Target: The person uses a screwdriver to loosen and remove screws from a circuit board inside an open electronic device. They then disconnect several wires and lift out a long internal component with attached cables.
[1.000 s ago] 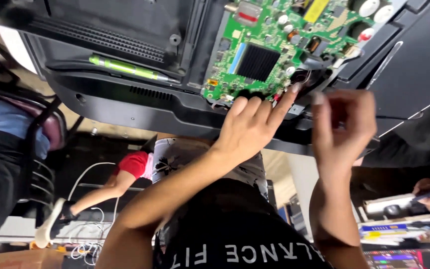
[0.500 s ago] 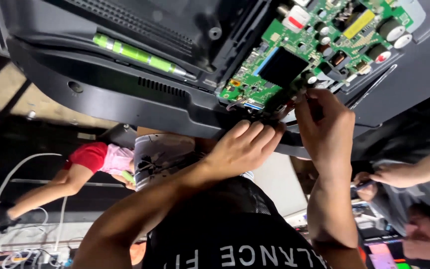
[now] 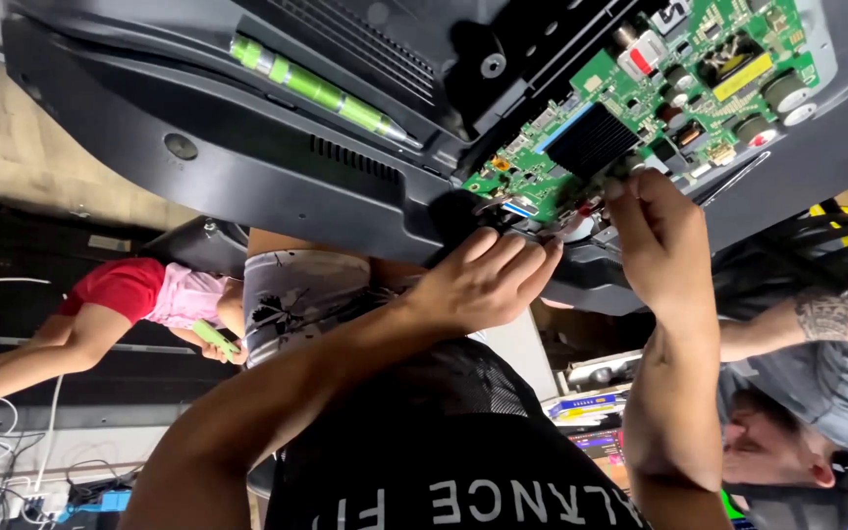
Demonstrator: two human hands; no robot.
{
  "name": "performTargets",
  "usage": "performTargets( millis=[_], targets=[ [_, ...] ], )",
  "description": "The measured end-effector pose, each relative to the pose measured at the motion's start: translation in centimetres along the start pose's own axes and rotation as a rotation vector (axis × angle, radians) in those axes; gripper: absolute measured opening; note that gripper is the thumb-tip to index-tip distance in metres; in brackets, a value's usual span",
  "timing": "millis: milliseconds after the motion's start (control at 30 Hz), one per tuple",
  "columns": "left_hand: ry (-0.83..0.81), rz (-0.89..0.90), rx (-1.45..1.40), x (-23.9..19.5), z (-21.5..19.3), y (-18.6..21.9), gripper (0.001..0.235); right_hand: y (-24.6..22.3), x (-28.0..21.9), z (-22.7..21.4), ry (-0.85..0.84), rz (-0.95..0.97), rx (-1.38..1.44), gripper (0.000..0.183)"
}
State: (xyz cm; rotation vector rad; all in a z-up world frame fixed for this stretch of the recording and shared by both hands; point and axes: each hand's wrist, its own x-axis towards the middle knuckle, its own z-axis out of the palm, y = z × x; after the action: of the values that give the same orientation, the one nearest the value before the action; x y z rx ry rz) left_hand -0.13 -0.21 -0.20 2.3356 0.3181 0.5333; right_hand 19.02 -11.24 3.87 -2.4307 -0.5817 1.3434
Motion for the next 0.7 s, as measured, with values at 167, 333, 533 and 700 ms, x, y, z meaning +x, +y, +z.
performTargets(
  millis=[167, 333, 533, 700],
  targets=[
    [-0.024, -0.008, 0.006, 0.2, 0.0, -0.1, 0.034, 0.5, -0.1, 0.1, -0.004, -0.033, 0.05, 0.034],
    [-0.097, -0.078, 0.091, 1.1, 0.4, 0.5, 0.041, -0.3, 0.2, -0.1, -0.019, -0.042, 0.144, 0.032],
    [-0.189, -0.186, 0.297, 1.6, 1.1, 1.7, 0.04, 0.1, 0.2, 0.2, 0.008, -0.073, 0.169, 0.031],
    [-0.239, -0.208, 0.353, 2.0, 0.7, 1.9, 0.043, 0.1, 0.1, 0.1, 0.023, -0.093, 0.176, 0.03]
  ],
)
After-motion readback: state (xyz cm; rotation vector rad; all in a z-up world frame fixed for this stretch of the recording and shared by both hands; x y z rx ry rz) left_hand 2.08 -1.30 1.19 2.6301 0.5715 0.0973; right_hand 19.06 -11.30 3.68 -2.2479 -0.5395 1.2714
